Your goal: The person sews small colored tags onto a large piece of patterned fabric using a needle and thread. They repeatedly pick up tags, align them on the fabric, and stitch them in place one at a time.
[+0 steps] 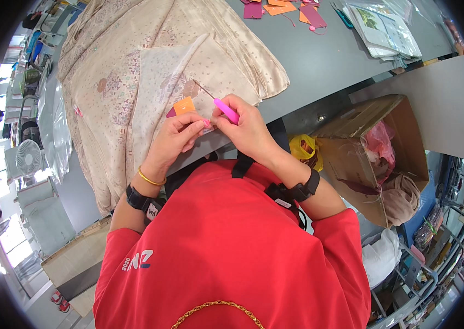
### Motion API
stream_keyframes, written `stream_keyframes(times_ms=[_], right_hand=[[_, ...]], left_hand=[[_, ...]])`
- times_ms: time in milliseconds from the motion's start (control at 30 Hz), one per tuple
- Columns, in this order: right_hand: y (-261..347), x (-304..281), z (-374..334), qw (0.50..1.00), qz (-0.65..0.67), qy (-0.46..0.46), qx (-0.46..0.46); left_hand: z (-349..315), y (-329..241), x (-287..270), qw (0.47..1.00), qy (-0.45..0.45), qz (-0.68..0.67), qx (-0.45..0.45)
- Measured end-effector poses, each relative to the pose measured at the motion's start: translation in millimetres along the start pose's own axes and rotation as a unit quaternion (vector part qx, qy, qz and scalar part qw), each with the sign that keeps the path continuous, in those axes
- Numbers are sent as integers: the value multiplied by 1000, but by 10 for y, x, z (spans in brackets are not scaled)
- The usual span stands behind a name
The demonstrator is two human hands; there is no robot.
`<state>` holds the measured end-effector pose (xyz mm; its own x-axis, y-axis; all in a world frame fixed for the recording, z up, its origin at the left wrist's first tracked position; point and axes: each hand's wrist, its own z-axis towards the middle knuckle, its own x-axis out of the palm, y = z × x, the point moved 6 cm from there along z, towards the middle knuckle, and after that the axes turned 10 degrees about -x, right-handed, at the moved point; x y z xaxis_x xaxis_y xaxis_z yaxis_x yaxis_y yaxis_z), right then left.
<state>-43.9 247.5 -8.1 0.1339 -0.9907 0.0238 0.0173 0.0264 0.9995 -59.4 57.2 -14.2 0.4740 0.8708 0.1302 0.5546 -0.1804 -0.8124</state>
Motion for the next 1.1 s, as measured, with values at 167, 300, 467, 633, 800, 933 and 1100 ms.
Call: stream_keyframes(times_ms=[167,300,467,633,800,933,1100], right_hand=[[-56,48,43,996,86,-5,10],[-39,50,25,999,42,-3,2],[-29,43,24,1000,5,12,-4],[-90,-8,81,999,18,33,-5],[-117,-60,60,998,-35,43,14],[-64,-52,69,998,-42,53,11],[35,-59,66,994,-79,76,5]], left_hand=[[19,-9,-16,1000,6,-10,3],[9,-26,-6,1000,-18,-8,12],[-20,-248,20,963,-91,167,189],[13,-147,-34,987,-51,141,65],[11,-133,-37,995,-47,82,28],[25,-126,-21,991,-39,122,36],[48,-108,-13,987,-33,135,78]])
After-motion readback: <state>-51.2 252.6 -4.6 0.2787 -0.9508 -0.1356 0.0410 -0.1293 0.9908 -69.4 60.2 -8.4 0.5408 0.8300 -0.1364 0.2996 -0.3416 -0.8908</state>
